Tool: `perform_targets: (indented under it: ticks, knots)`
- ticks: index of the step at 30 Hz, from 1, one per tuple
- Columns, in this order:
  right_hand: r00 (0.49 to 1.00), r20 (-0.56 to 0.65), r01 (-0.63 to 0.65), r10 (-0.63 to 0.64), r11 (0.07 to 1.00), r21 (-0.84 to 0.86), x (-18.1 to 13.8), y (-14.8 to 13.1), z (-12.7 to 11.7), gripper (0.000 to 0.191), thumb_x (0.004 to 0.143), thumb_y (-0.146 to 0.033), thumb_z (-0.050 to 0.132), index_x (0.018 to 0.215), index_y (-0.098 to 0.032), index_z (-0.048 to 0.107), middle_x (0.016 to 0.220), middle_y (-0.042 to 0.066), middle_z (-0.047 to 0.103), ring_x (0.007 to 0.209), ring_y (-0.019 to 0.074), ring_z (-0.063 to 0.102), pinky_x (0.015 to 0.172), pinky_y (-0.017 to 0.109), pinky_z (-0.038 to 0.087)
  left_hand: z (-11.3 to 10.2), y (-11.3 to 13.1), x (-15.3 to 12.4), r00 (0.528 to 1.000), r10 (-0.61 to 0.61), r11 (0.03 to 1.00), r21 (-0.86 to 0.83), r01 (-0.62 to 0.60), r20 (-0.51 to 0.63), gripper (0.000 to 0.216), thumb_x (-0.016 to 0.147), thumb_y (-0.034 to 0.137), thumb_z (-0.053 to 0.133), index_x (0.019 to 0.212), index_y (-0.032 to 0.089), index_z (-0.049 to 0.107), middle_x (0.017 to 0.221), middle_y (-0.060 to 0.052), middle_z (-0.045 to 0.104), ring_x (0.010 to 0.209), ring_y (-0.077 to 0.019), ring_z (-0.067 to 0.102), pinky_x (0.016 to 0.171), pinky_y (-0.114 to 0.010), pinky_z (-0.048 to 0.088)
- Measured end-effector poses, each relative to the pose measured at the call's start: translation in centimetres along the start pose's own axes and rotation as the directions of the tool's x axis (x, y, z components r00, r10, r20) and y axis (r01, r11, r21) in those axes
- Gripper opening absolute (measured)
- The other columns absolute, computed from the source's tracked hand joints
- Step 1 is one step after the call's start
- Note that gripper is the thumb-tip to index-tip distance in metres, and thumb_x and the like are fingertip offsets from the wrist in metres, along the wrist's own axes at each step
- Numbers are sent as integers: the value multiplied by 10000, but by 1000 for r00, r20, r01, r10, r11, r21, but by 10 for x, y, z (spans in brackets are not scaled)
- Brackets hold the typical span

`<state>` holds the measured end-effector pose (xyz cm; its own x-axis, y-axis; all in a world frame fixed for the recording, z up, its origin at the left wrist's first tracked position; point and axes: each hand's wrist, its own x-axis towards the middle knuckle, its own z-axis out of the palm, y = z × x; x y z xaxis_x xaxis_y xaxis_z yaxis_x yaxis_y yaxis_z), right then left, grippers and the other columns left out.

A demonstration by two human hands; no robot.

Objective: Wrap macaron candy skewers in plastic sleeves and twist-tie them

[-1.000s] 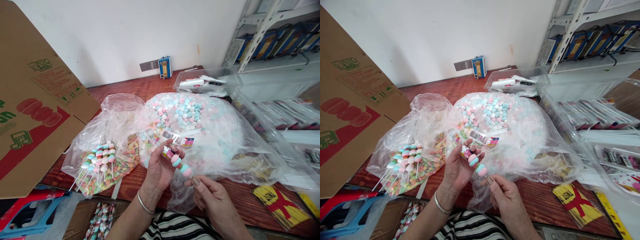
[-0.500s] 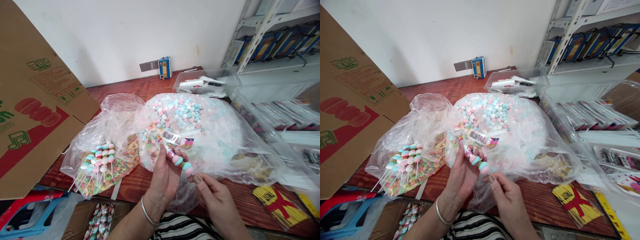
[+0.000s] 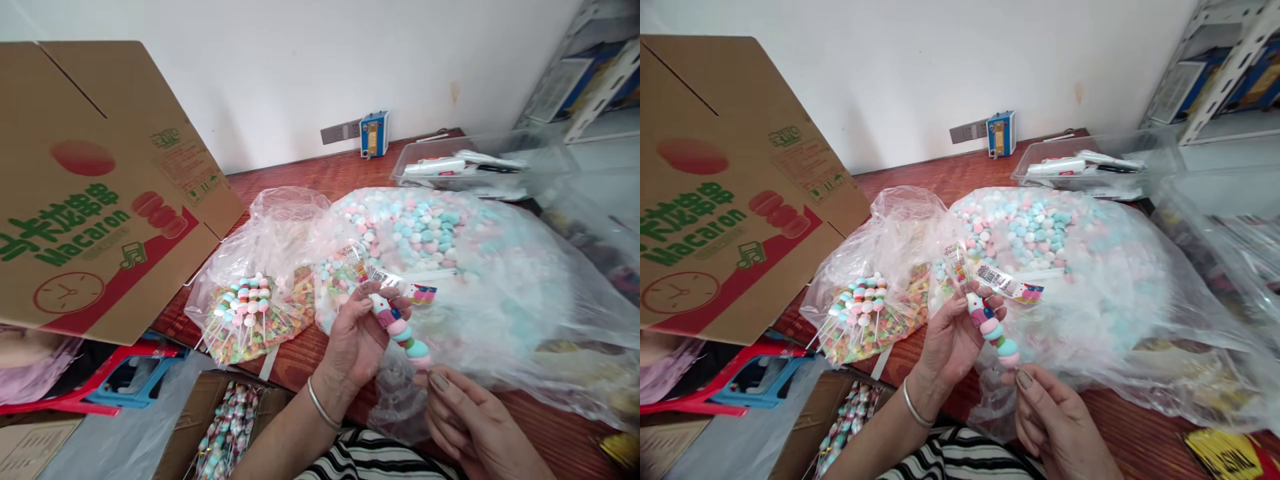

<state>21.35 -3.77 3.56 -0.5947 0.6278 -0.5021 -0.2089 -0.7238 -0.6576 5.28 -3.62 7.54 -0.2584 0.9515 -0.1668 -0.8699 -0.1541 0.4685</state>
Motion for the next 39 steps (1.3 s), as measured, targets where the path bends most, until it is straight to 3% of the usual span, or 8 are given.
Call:
perform_targets:
  ticks: [6,10,16,18,26,31,34,39]
  knots:
    - [998,-21,58,-61,991,-121,6,8,-6,398,691,-530,789,811,-165,684,504,-90,297,416,48,242,367,171,291,0,2,-4,999,40,999,25,-41,33,95,800,181,669,892,171,648,884,-44,696,893,-195,677,999,-406,417]
    - [950,24,300,-313,883,-362,8,11,-19,332,773,-504,719,892,-195,728,493,-38,463,437,116,475,429,217,441,1,3,-4,1000,18,999,38,-18,-4,243,815,230,680,1051,177,649,830,-37,690,847,-190,679,967,-417,445]
    - [529,363,609,-767,46,-791,8,2,-17,219,850,-246,648,1055,-238,725,873,38,756,754,188,715,716,227,535,5,-11,-6,986,49,993,-96,-65,-157,189,870,347,628,963,186,660,912,-38,677,926,-191,662,900,-366,496]
    - [457,422,618,-783,-62,-784,8,-1,-12,237,864,-210,628,1085,-227,712,865,34,759,707,164,710,690,208,525,5,-13,-8,980,39,994,-92,-58,-193,207,869,372,626,909,174,670,911,-46,683,934,-194,658,893,-356,501]
    - [791,233,530,-565,445,-722,4,-9,-5,250,909,-362,567,943,-203,758,771,20,725,685,177,659,605,210,515,-17,18,0,998,58,998,-20,-58,6,465,769,477,713,1121,179,652,1115,-91,682,1112,-259,607,994,-410,449]
    - [928,192,373,-320,777,-507,6,-4,0,314,891,-468,602,852,-182,725,566,-30,517,494,89,429,461,179,369,-17,28,6,997,62,998,-31,-61,40,302,785,289,740,1046,169,647,706,42,585,719,-113,617,885,-326,501]
    - [980,170,141,-106,967,-213,4,-1,6,339,865,-504,633,810,-172,671,475,-104,263,397,46,198,370,159,228,-13,25,5,998,56,996,-72,-52,43,121,836,257,690,865,164,617,603,80,445,550,-55,497,745,-262,508]
    - [981,191,-28,38,998,-54,0,3,17,344,878,-513,598,783,-184,629,469,-135,173,362,35,79,327,159,224,-8,18,2,997,66,994,-89,-62,41,156,841,267,685,811,166,570,598,86,362,483,-35,380,635,-221,470]
